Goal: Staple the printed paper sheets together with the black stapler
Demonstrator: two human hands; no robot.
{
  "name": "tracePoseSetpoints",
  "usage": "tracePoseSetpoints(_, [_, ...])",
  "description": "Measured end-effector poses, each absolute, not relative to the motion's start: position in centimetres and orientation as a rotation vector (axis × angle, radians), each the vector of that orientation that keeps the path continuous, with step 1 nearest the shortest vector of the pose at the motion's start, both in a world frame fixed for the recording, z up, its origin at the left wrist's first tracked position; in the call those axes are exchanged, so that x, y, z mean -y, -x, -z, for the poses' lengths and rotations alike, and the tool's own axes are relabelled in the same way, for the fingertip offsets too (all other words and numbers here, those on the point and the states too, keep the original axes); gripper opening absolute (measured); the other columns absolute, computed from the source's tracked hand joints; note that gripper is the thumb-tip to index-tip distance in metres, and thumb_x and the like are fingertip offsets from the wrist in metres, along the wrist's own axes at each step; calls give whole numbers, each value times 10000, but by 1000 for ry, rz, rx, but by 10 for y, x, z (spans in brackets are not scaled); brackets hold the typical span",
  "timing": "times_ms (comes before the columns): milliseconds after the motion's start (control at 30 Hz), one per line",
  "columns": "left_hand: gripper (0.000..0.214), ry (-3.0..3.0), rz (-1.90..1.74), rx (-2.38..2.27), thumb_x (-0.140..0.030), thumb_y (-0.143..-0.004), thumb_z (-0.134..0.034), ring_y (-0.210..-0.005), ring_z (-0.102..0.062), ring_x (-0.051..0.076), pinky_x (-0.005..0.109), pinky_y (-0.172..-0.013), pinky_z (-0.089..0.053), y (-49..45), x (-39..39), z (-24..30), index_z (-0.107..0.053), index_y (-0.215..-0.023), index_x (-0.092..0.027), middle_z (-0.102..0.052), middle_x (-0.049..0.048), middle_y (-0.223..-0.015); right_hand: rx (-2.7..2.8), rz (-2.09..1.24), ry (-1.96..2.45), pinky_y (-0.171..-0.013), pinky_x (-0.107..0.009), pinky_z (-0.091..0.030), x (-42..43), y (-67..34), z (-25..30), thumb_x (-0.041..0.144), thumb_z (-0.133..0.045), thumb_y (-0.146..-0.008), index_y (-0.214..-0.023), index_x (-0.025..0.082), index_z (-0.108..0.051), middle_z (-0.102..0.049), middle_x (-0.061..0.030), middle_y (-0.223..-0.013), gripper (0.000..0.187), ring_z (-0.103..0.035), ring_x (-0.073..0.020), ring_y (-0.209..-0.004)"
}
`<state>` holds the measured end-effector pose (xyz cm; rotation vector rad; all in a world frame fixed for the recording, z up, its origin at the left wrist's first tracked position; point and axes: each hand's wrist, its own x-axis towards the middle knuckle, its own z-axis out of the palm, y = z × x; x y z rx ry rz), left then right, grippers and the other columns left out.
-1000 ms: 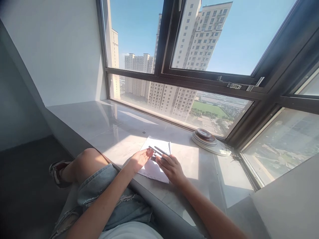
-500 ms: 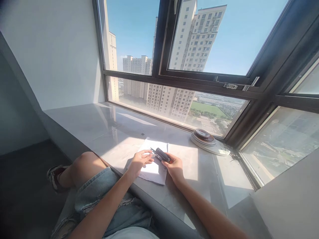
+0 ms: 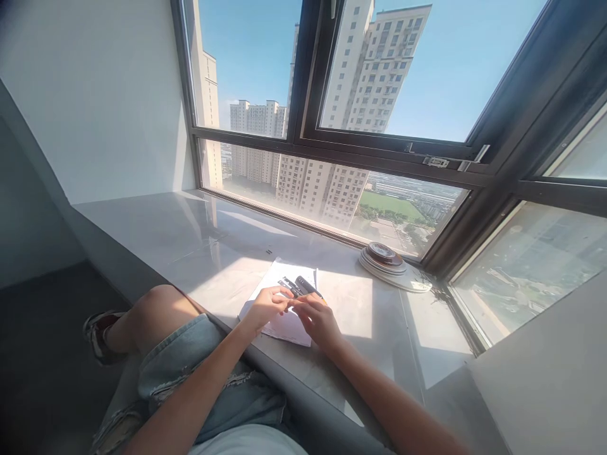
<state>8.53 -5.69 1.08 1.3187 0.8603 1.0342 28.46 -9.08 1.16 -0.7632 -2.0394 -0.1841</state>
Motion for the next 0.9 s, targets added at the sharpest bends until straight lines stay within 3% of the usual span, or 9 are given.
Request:
tracePoseSetpoints(167, [276, -1313, -1042, -850, -344, -774, -810, -696, -640, 168, 260, -630, -465, -89, 57, -11, -746, -973, -165, -705, 53, -716, 2087, 173, 856, -734, -372, -641, 91, -287, -15, 196, -585, -1079, -1141, 297, -821, -806, -59, -1031, 264, -776, -236, -893])
tracePoseSetpoints(333, [350, -1268, -1239, -937, -500, -877, -785, -736, -706, 213, 297, -584, -506, -90, 63, -26, -695, -1016, -191, -785, 139, -960, 1814, -35, 1031, -794, -416, -656, 84, -297, -20, 377, -681, -1038, -1071, 257, -827, -807, -98, -1027, 193, -772, -267, -911])
tracePoseSetpoints(433, [270, -1439, -1364, -993, -466, -974, -683, -697, -705, 195, 302, -606, -518, -76, 49, -44, -672, -1070, -213, -802, 109, -999, 1559, -250, 1102, -847, -435, -658, 74, -312, -22, 457, -729, -987, -1023, 234, -819, -809, -107, -1030, 243, -774, -274, -933])
tracePoseSetpoints(533, [155, -1657, -1363, -1166, -356, -1013, -628, -688, -717, 192, 292, -680, -533, -52, 5, -61, -679, -1038, -212, -794, 56, -865, 1270, -409, 1184, -828, -431, -655, 61, -329, -19, 528, -797, -899, -1000, 196, -818, -817, -120, -1022, 347, -774, -267, -892])
tracePoseSetpoints(633, [169, -1830, -1293, -1441, -253, -1039, -561, -860, -765, 216, 294, -795, -542, -31, -58, -63, -722, -1024, -203, -802, 66, -883, 1181, -435, 1302, -731, -384, -622, 47, -345, -13, 558, -816, -838, -965, 177, -826, -822, -131, -980, 402, -755, -253, -828])
tracePoseSetpoints(700, [242, -1954, -1082, -1593, -160, -1013, -541, -1055, -762, 233, 316, -950, -541, -24, -97, -57, -760, -1106, -200, -823, 99, -1068, 1208, -445, 1365, -704, -369, -601, 40, -353, -8, 554, -808, -816, -928, 175, -825, -824, -134, -959, 396, -746, -246, -792])
tracePoseSetpoints(800, [377, -2044, -946, -1568, -67, -945, -575, -1311, -678, 256, 331, -1126, -477, -25, -134, -44, -766, -1249, -181, -758, 138, -1350, 1234, -475, 1425, -666, -371, -579, 35, -361, -3, 537, -772, -809, -876, 180, -808, -815, -128, -892, 365, -712, -222, -669])
tracePoseSetpoints(900, [424, -2101, -869, -1552, -41, -890, -622, -1470, -557, 296, 362, -1210, -404, -30, -145, -30, -782, -1256, -182, -713, 159, -1431, 1253, -485, 1449, -693, -384, -578, 32, -365, -1, 493, -713, -825, -879, 185, -790, -798, -113, -845, 322, -721, -231, -659])
